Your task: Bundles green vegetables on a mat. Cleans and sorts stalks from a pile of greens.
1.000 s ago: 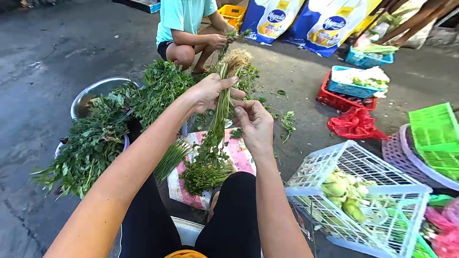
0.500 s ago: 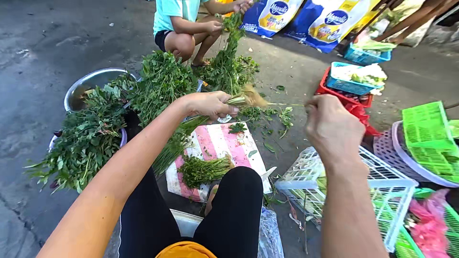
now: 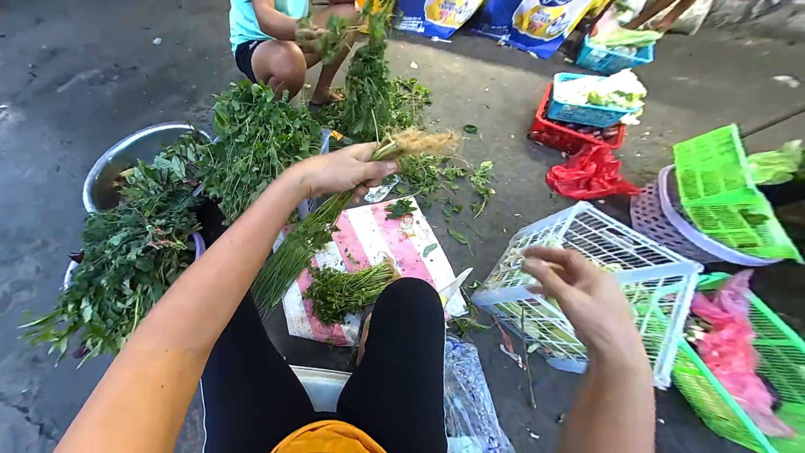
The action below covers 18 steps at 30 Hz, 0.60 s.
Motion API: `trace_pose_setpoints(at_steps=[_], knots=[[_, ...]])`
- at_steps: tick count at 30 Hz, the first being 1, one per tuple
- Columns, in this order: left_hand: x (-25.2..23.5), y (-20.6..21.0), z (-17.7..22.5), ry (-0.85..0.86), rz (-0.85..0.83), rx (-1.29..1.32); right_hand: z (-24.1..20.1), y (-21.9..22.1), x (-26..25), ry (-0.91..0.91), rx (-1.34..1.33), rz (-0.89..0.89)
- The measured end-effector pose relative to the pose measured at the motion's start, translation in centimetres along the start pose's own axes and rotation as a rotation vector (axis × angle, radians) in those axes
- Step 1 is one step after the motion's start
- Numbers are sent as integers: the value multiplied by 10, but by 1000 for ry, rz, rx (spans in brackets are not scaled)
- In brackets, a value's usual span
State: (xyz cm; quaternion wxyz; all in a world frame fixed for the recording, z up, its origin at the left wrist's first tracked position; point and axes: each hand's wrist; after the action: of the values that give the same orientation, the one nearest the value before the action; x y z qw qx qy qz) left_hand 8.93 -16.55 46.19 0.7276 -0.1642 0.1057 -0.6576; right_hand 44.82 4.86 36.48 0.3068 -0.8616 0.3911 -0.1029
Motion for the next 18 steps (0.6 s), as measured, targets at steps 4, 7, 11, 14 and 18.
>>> trace_pose_setpoints(at_steps=[4,7,11,14,18], knots=[[-1,33,24,39,62,-629,-104,44,-42,-119,-407,-104],[3,46,24,124,63,-878,-160,69,-66,-235,-361,-183],[12,40,18,89,84,-917,-184,97,-84,-419,-274,-79],[20,28,11,12,68,-871,-179,89,-81,-345,176,122],[23,24,-2,1,86,-911,-155,84,-70,-278,-4,15]])
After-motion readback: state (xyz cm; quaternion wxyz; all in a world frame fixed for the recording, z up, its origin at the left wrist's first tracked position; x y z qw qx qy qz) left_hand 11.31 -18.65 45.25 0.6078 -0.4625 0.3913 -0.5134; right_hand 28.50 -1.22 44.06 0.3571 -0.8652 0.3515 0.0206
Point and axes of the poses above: each hand's wrist, its own x-axis away from the middle knuckle, its own y-axis out of the palm, z = x × y, and after that the axes turned 1 degree about y, right-handed
